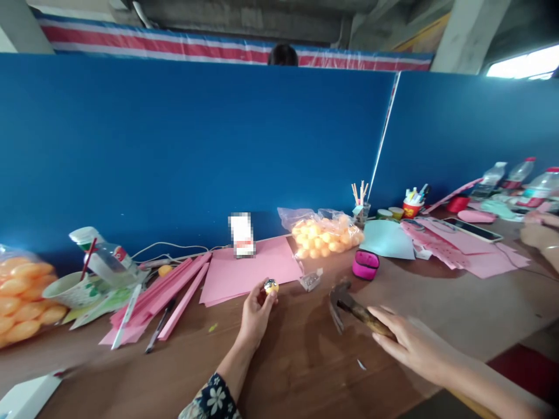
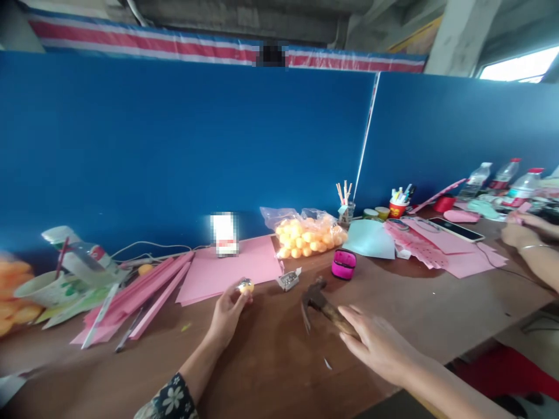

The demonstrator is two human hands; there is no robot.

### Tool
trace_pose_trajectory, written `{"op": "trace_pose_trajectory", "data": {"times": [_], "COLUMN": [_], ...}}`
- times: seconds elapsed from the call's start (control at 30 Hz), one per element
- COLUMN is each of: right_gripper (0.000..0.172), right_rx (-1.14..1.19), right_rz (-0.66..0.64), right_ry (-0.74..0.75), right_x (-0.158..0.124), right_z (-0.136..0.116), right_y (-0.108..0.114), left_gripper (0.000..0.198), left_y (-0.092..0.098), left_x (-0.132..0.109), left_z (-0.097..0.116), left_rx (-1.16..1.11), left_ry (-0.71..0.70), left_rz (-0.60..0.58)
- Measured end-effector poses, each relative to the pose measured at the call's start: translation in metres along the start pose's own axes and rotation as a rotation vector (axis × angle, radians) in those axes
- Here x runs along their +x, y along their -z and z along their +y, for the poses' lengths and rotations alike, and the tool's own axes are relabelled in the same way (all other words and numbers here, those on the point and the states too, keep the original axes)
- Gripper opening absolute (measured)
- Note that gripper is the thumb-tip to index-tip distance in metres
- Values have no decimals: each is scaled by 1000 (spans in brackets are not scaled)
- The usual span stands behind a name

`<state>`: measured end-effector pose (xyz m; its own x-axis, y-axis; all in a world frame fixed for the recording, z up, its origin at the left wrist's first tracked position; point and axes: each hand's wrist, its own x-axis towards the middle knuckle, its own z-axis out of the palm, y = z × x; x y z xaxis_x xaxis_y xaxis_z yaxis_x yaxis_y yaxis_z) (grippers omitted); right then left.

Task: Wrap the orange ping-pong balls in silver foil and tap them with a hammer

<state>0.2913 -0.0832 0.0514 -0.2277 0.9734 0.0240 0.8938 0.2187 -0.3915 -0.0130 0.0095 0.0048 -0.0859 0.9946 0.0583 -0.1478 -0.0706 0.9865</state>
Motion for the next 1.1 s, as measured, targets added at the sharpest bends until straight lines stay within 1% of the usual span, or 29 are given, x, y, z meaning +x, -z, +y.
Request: {"op": "trace_pose_trajectory", "data": {"times": [0.03, 0.1, 0.17, 0.27, 0.37, 0.47, 0.57, 0.7, 0.77, 0.83, 0.9, 0.93, 1.03, 1.1], "right_gripper": [42, 47, 48, 47, 46, 42, 41, 43, 43, 43, 40, 37, 27, 23], "right_rx": [-65, -162, -209, -235, -259, -279, -290, -294, -302, -312, -310, -299, -267, -280], "right_rz": [20, 18, 4, -2, 21, 52, 58, 63, 62, 86, 138, 143, 119, 106], "right_ry": [2, 4, 8, 13, 27, 74, 108, 106, 90, 89, 137, 178, 268, 311], "right_x": [1, 4, 9, 15, 21, 26, 32, 40, 43, 47, 54, 60, 83, 102], "right_z": [9, 24, 35, 46, 48, 45, 44, 53, 53, 42, 19, 5, -37, -55], "right_y": [-4, -10, -15, -18, -18, -16, -16, -22, -21, -14, -2, 4, 17, 17], "left_gripper": [50, 49, 48, 48, 50, 49, 48, 49, 50, 49, 48, 47, 48, 49], "left_y": [0, -1, 0, 1, 2, 3, 3, 3, 3, 2, 1, 1, 0, 0], "left_x": [-1, -2, -2, -3, -2, -1, 0, -2, -2, -3, -3, -3, -4, -4], "left_z": [1, 2, 3, 3, 0, -4, -6, -4, -2, 0, 1, 2, 4, 5], "left_rx": [0, -1, -10, -23, -10, 2, 3, -5, -6, 5, 22, 27, 9, -7], "left_ry": [-3, -9, -10, -7, -19, -43, -51, -40, -34, -32, -39, -45, -44, -31], "left_rz": [4, 14, 21, 16, 6, 3, 2, 8, 12, 12, 12, 12, 10, 14]}}
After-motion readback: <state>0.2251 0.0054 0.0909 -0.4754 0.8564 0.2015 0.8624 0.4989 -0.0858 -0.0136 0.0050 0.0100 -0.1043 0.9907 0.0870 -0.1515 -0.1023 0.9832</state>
